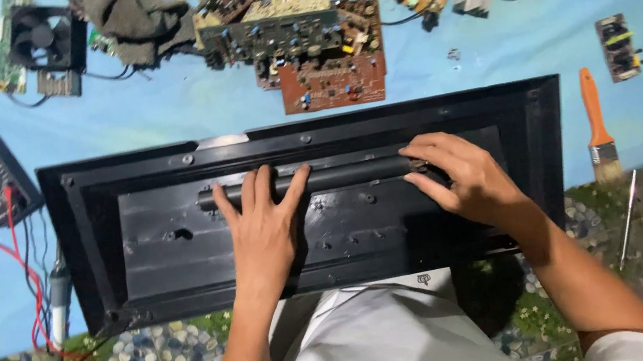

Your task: The person cleans the inside of a black plastic casing using a small brush. They then place a cylindrical black component into the casing and use a screwdriver to secure it.

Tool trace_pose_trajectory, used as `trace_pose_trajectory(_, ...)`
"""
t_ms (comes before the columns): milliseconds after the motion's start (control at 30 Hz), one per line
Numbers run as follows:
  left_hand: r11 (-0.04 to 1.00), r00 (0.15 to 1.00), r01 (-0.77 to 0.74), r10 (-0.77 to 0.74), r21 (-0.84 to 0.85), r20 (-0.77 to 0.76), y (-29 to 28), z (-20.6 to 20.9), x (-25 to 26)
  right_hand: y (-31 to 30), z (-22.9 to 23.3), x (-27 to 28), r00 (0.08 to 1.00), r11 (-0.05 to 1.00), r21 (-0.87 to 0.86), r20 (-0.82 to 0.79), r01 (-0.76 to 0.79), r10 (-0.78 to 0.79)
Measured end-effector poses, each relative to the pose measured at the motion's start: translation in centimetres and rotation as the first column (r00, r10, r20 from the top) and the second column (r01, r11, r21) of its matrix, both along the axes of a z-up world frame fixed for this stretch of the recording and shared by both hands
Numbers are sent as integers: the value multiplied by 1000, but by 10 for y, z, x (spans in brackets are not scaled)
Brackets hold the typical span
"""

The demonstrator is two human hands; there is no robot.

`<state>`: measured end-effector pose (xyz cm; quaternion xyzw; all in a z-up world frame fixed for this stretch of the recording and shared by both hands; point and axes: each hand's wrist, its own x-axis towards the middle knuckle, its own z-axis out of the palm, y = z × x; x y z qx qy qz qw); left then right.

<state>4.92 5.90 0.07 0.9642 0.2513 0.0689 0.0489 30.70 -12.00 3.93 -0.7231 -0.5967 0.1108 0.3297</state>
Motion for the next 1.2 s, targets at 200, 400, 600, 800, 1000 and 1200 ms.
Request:
trace_pose_trajectory(200,1000,1000,0,0,20,-14,1,-6,2,-18,50,40,984,985,20,34,172,-172)
trace_pose_trajectory(400,999,996,-31,33,24,-81,-5,6,10,-25,47,111,919,941,-14,219,339,-328)
trace_pose_trajectory(600,999,998,-15,18,43,-55,-7,4,8,25,27,145,956,897,-331,134,293,-263)
trace_pose_trajectory(800,999,997,-25,27,32,-69,-8,1,10,53,15,152,959,836,-472,177,280,-221)
trace_pose_trajectory(1000,997,996,-32,37,63,-80,-8,0,9,58,7,160,970,852,-468,173,235,-173)
trace_pose_trajectory(1200,999,996,-32,35,42,-82,-8,1,9,63,6,160,976,829,-521,175,202,-128)
